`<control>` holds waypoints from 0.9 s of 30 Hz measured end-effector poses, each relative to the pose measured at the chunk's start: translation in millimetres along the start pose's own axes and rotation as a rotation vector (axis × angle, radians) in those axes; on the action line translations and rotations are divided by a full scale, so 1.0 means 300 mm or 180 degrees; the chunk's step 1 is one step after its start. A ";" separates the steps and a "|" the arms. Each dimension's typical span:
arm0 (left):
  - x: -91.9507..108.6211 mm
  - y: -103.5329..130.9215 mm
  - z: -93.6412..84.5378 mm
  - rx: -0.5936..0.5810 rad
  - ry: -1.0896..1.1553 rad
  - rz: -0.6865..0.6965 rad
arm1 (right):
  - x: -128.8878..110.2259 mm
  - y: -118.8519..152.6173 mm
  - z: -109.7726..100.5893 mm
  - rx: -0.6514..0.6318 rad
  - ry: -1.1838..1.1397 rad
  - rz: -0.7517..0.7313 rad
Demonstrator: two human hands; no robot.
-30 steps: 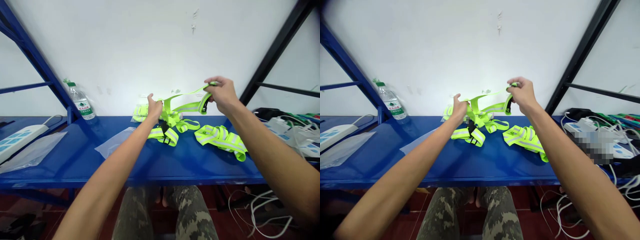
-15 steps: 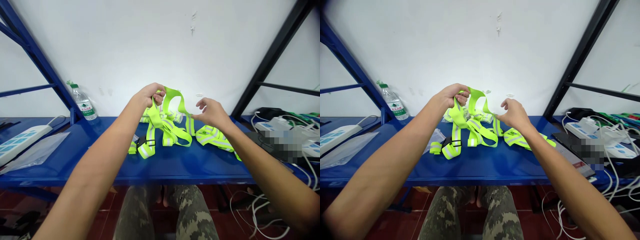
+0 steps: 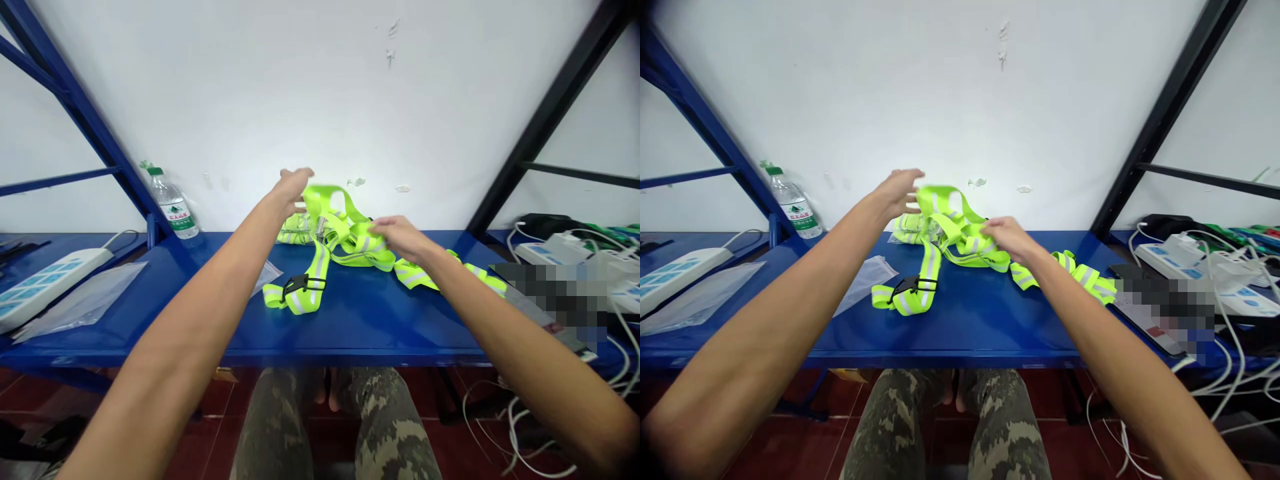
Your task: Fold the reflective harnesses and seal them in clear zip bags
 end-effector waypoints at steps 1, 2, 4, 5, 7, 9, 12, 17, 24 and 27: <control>-0.034 0.014 -0.006 -0.0152 -0.0297 -0.0260 | -0.009 -0.011 -0.035 0.0144 -0.0524 0.0129; -0.072 0.034 0.002 -0.0418 -0.0532 -0.0525 | -0.031 -0.018 -0.064 0.0282 -0.0925 0.0153; -0.135 0.085 0.060 -0.1217 -0.0818 -0.0643 | -0.098 -0.026 -0.103 0.0497 -0.1353 -0.0009; -0.157 0.113 0.101 -0.1610 -0.0872 -0.0502 | -0.138 -0.026 -0.111 0.0542 -0.1416 -0.0126; -0.175 0.155 0.179 -0.2090 -0.0855 0.0028 | -0.213 -0.022 -0.116 0.0569 -0.1365 -0.0349; -0.167 0.169 0.226 -0.2047 -0.0954 0.0671 | -0.267 -0.017 -0.126 0.0636 -0.1166 -0.0513; -0.132 0.155 0.233 -0.1857 -0.1465 0.1260 | -0.278 -0.017 -0.175 0.0914 -0.0770 -0.0522; -0.039 0.099 0.118 -0.1340 -0.1834 0.1609 | -0.151 -0.038 -0.324 0.1729 -0.0087 0.0080; 0.047 0.045 0.035 -0.0288 -0.0252 0.1560 | -0.077 -0.058 -0.353 0.1638 0.0706 0.0266; 0.088 0.030 0.075 -0.0308 0.0439 0.1198 | -0.127 -0.052 -0.260 0.0974 0.1003 -0.0323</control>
Point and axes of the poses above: each hand's wrist, its own y-axis away from the middle knuckle, its own z-axis out of the palm, x = y × z, the point moved 5 cm from there along -y, towards the middle knuckle, and after that the axes turned 13 degrees about y, right-handed, at the moved point
